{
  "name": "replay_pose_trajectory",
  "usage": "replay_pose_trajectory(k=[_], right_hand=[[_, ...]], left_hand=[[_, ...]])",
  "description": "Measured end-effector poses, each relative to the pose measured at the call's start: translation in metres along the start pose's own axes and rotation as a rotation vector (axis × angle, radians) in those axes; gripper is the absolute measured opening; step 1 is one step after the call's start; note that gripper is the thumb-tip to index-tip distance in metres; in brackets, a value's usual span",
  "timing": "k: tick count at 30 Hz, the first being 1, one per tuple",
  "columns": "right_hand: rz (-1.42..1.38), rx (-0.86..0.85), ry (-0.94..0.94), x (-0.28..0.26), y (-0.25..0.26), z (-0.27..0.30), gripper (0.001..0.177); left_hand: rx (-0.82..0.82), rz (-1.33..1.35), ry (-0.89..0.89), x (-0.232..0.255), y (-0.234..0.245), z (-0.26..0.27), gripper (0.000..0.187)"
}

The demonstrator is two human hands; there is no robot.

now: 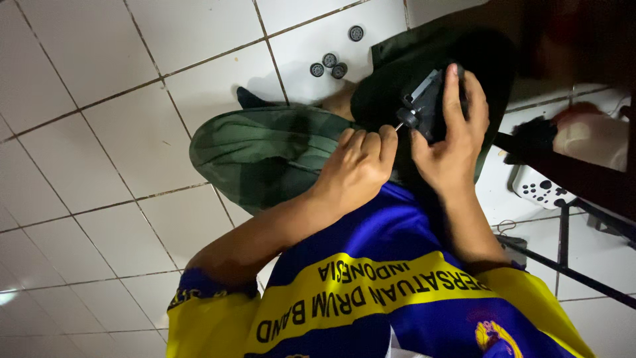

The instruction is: The person sits on the floor and uses a screwdriver to tighten screws on the chassis of a remote-controlled car. They then pick up small wheels from the floor and attach them to the vehicle's axles.

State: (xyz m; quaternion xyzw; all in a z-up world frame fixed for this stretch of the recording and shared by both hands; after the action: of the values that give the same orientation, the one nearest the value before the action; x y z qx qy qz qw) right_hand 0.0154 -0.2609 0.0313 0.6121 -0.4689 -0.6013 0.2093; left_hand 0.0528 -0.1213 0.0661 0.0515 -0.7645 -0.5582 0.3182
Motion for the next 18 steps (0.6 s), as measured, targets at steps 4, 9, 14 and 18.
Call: replay_pose_trajectory(k=[4, 9, 14, 18], right_hand=[[-0.018, 0.009, -0.012, 0.002, -0.005, -0.002, 0.086], [-0.275, -0.063, -0.033, 0.02, -0.017, -0.004, 0.087], [-1.018, -0.363, -0.728, 0.083, -0.072, 0.027, 0.061], [-1.331, -0.399, -0.83, 0.102, -0.084, 0.05, 0.056]], left_hand=[[0.033, 0.009, 0.006, -0.005, -0.001, -0.005, 0.024], [0.023, 0.452, 0.315, -0.048, -0.002, 0.0, 0.017], [0.155, 0.442, 0.464, -0.157, -0.054, -0.011, 0.03], [0.166, 0.378, 0.455, -0.235, -0.142, -0.036, 0.04]])
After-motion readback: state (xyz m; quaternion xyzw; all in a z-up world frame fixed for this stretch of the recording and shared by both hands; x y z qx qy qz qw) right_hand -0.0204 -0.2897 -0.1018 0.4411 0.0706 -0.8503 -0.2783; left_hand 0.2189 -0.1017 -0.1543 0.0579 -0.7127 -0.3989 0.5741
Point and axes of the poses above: each hand's wrist, its own z-axis away from the middle knuckle, its own y-axis out of the back of the hand, x = y × z, the point moved 7 cm from there along -z, towards the middle knuckle, and after that the axes turned 9 degrees about z, right-handed, at the moved point
